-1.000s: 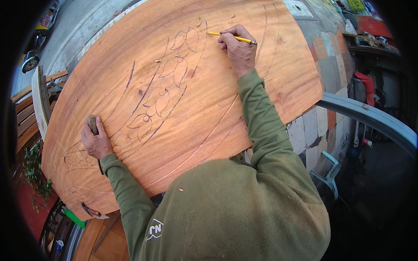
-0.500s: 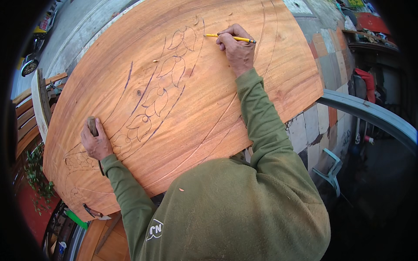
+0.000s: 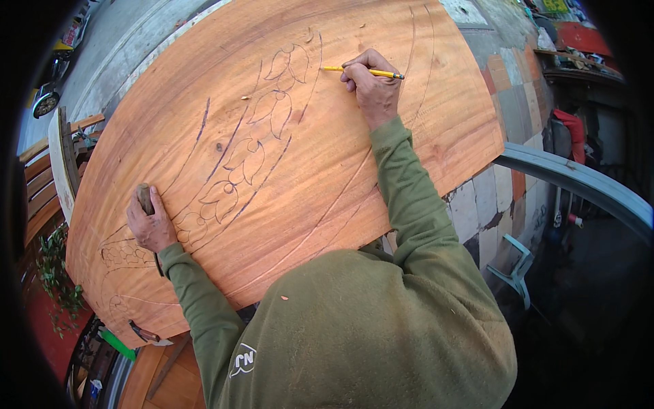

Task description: The person draws a floral design onto a wood panel using a pencil, then begins carving the outlines of the design using a chisel and hammer.

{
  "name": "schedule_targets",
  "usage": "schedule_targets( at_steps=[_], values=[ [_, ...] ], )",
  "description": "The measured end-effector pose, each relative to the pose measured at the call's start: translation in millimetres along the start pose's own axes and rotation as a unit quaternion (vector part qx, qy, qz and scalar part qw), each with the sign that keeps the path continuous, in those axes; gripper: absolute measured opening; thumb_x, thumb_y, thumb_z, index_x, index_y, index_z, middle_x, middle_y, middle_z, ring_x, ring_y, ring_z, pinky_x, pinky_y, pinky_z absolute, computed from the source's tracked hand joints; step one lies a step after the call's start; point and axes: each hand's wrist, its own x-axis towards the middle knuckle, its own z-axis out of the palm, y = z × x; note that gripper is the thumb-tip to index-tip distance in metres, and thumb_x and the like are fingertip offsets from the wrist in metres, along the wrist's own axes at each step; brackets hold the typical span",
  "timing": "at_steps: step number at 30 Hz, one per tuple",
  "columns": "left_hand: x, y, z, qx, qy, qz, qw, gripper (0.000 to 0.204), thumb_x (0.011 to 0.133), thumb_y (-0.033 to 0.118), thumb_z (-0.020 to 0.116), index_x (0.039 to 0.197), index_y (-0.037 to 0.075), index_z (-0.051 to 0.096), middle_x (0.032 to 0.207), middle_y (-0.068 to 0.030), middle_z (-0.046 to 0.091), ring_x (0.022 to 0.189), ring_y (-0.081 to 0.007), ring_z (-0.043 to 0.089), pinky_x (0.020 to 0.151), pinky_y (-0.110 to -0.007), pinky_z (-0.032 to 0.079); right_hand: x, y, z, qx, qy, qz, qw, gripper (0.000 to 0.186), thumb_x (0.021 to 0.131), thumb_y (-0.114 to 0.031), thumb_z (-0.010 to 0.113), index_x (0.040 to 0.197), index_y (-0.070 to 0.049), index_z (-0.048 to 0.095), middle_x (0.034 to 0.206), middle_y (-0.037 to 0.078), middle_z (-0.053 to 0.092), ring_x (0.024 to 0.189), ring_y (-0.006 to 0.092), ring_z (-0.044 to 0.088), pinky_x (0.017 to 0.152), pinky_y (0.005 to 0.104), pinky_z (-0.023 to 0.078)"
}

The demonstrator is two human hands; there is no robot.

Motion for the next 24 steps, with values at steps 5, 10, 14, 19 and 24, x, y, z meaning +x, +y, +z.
schedule_targets(
  at_steps=[5, 10, 14, 19, 24],
  values=[
    [0.1, 0.3, 0.4, -0.003, 0.004, 0.000, 1.000, 0.045, 0.094, 0.042, 0.076, 0.124, 0.009, 0.072, 0.113, -0.0122, 0.072, 0.103, -0.0330, 0.068, 0.086, -0.045, 0.055, -4.5, -1.1, 0.0, -0.005, 0.006, 0.009, 1.000, 0.007, 0.089, -0.003, 0.061, 0.086, -0.001, 0.067, 0.075, 0.007, 0.069, 0.061, 0.0086, 0.057, 0.057, 0.0233, 0.045],
    [-0.4, -0.5, 1.4, -0.007, 0.009, 0.005, 1.000, 0.044, 0.094, 0.041, 0.077, 0.124, 0.009, 0.072, 0.111, -0.0121, 0.071, 0.102, -0.0329, 0.068, 0.086, -0.045, 0.055, -10.6, -5.3, 4.3, 0.022, 0.020, 0.020, 0.999, 0.007, 0.087, -0.001, 0.061, 0.084, 0.002, 0.067, 0.073, 0.007, 0.069, 0.061, 0.0086, 0.059, 0.055, 0.0238, 0.047],
    [-0.3, -1.9, 1.6, -0.006, 0.009, 0.007, 1.000, 0.044, 0.094, 0.042, 0.077, 0.124, 0.009, 0.072, 0.111, -0.0120, 0.072, 0.102, -0.0327, 0.068, 0.086, -0.045, 0.055, -16.0, -3.4, 2.4, 0.015, 0.009, 0.017, 1.000, 0.007, 0.087, -0.002, 0.061, 0.085, 0.002, 0.067, 0.074, 0.007, 0.069, 0.062, 0.0083, 0.059, 0.055, 0.0238, 0.047],
    [-0.1, -0.4, -0.1, -0.004, 0.002, 0.002, 1.000, 0.044, 0.094, 0.041, 0.077, 0.123, 0.008, 0.073, 0.113, -0.0116, 0.072, 0.102, -0.0320, 0.069, 0.087, -0.044, 0.056, -22.9, -7.4, 6.1, 0.017, 0.009, 0.019, 1.000, 0.007, 0.087, -0.002, 0.061, 0.083, 0.001, 0.066, 0.073, 0.007, 0.069, 0.060, 0.0084, 0.059, 0.054, 0.0241, 0.047],
    [-0.2, -0.5, 1.3, -0.005, 0.012, 0.007, 1.000, 0.043, 0.092, 0.040, 0.079, 0.122, 0.009, 0.073, 0.111, -0.0110, 0.072, 0.101, -0.0323, 0.068, 0.086, -0.044, 0.056, -32.2, -3.6, 4.7, 0.002, -0.009, 0.017, 1.000, 0.006, 0.087, -0.002, 0.061, 0.083, 0.001, 0.065, 0.072, 0.007, 0.068, 0.061, 0.0085, 0.059, 0.054, 0.0240, 0.046]
  ],
)
